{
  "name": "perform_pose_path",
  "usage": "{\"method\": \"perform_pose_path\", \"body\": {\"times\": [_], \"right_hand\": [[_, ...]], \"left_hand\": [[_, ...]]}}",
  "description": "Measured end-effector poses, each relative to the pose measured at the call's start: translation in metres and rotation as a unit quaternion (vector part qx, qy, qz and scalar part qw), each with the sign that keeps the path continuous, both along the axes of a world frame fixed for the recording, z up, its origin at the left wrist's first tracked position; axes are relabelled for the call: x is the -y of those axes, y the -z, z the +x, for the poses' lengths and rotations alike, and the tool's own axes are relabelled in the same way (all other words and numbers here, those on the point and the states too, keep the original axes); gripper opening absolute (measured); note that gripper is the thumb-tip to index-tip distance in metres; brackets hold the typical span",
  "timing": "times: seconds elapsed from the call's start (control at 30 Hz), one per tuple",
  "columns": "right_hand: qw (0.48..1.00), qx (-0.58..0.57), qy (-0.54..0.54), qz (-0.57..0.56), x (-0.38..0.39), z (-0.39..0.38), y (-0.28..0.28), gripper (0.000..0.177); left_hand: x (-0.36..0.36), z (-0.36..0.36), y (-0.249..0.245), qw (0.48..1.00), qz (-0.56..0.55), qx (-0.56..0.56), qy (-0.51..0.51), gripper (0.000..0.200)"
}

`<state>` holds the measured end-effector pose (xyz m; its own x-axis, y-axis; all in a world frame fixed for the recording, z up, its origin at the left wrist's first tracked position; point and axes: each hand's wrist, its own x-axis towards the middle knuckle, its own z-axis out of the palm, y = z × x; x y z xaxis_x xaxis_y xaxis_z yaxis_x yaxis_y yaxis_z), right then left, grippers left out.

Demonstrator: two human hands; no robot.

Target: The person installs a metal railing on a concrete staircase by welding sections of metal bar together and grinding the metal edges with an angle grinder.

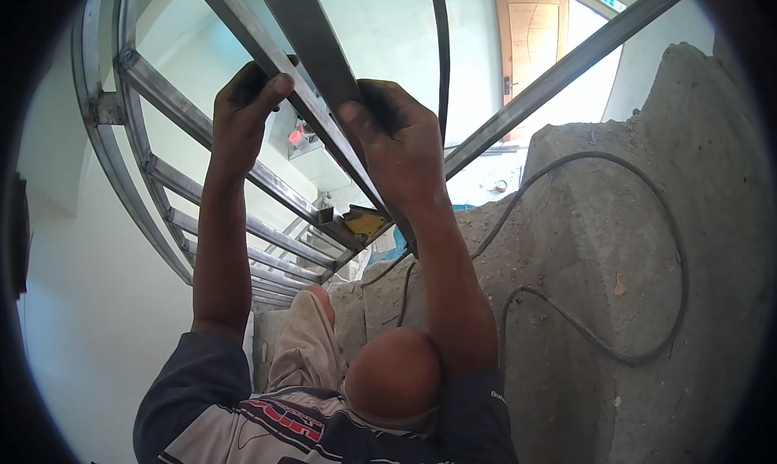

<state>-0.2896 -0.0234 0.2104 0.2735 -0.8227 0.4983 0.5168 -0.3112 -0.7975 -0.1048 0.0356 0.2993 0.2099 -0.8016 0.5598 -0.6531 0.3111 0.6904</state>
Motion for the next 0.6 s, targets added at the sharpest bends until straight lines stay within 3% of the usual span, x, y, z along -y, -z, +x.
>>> {"method": "perform_pose_path", "body": {"times": [0.6], "right_hand": [[1.0, -0.013, 0.003, -0.007, -0.0002, -0.0028, -0.0017, 0.041]], "left_hand": [[-0.0012, -0.0062, -0.0011, 0.999, -0.009, -0.027, 0.031, 0.041]]}}
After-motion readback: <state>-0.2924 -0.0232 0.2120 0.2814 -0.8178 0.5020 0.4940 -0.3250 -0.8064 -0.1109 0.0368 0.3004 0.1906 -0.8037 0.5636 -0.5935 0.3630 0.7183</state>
